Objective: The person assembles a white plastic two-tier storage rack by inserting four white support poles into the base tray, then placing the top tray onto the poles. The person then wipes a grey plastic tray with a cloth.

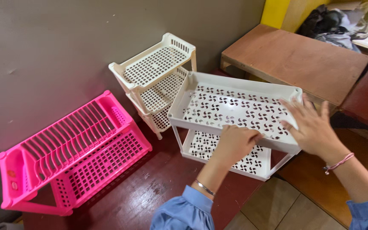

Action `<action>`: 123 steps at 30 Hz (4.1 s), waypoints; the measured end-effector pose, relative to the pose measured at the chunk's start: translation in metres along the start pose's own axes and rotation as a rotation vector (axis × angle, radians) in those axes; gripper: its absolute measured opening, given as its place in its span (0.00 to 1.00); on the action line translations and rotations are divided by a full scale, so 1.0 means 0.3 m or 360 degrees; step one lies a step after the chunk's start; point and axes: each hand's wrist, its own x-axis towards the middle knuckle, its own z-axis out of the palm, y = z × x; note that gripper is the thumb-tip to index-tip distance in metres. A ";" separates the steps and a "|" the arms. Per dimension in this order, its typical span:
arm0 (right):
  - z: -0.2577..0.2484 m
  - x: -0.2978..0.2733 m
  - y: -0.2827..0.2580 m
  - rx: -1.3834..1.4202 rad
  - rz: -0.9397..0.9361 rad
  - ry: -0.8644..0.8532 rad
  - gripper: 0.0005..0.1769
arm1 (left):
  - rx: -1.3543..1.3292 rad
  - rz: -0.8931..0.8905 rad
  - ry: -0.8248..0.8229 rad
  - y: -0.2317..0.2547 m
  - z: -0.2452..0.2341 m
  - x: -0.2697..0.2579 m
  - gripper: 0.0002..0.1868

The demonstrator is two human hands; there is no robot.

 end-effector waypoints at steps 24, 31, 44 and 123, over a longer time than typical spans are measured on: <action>-0.180 0.097 -0.126 0.0434 0.1728 -0.0219 0.45 | 0.0542 -0.0505 0.0392 -0.434 -0.308 -0.079 0.28; 0.032 0.048 0.003 0.0339 0.1455 -0.0263 0.49 | 0.0083 -0.0771 0.0165 -0.438 -0.293 -0.064 0.39; -0.076 0.084 -0.011 0.0450 0.1757 -0.0117 0.48 | -0.0763 -0.0915 0.0344 -0.456 -0.298 -0.076 0.42; 0.420 0.553 0.572 0.0542 0.0700 -0.0588 0.40 | 0.1142 -0.1006 0.1318 -0.236 -0.172 -0.006 0.13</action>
